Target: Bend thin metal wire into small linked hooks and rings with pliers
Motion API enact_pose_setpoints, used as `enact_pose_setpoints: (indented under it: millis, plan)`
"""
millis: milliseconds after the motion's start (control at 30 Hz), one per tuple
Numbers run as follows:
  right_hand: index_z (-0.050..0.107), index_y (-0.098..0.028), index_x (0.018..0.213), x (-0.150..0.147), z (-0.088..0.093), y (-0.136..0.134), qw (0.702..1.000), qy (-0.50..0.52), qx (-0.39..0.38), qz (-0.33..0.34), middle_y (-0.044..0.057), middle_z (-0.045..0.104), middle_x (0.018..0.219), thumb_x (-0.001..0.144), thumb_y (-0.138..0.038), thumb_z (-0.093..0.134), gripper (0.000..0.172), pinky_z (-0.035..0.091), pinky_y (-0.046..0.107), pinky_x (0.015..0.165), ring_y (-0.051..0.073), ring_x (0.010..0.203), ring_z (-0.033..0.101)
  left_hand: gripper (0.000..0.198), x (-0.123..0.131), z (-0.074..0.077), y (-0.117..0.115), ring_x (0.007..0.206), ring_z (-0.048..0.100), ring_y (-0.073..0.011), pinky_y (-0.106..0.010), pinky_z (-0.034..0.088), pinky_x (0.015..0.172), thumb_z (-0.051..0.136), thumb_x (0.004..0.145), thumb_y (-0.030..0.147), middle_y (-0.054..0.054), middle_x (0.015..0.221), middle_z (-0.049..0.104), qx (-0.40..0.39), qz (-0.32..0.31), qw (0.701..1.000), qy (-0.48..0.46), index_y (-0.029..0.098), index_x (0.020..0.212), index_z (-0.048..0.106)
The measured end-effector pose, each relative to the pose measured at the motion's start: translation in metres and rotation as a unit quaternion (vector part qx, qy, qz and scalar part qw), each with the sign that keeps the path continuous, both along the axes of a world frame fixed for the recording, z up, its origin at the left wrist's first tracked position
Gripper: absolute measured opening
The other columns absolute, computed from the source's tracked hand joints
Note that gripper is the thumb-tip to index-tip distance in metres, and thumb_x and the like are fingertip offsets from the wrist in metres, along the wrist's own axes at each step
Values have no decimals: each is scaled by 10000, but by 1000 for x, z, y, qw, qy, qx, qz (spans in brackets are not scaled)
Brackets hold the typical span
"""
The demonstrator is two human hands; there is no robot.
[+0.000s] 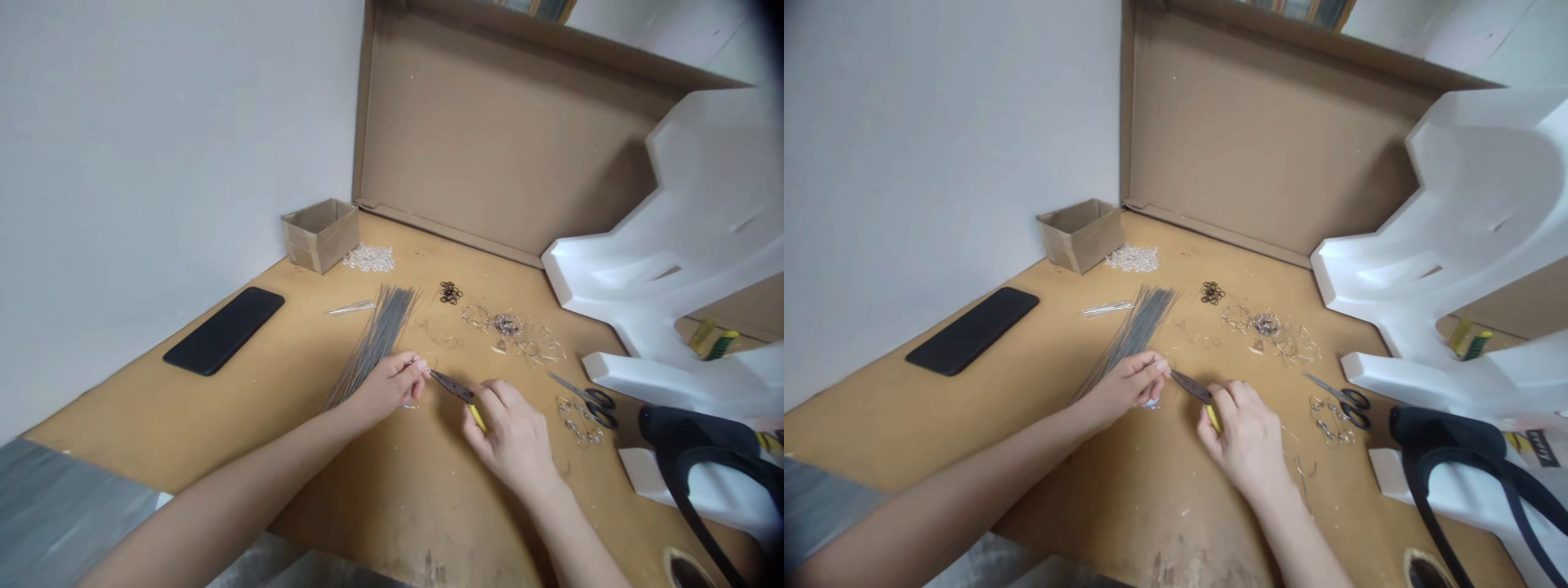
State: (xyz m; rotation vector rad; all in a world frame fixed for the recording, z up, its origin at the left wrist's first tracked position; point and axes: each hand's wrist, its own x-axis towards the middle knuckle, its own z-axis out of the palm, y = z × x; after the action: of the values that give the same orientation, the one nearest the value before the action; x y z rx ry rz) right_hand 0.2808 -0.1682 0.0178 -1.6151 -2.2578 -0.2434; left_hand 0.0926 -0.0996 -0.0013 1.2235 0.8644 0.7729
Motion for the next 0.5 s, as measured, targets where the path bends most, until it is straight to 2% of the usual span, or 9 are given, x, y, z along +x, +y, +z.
enact_pose_setpoints:
  millis: [500]
  plan:
    - [593,-169,878,0,-2,0,1000,10,-2,-1,56,620,812,810,-245,439,184,406,226,598,155,718,579,288,0,-1,0,367,299,-37,-167,230,380,440,810,414,53,485,470,4,0,1000,-3,146,730,508]
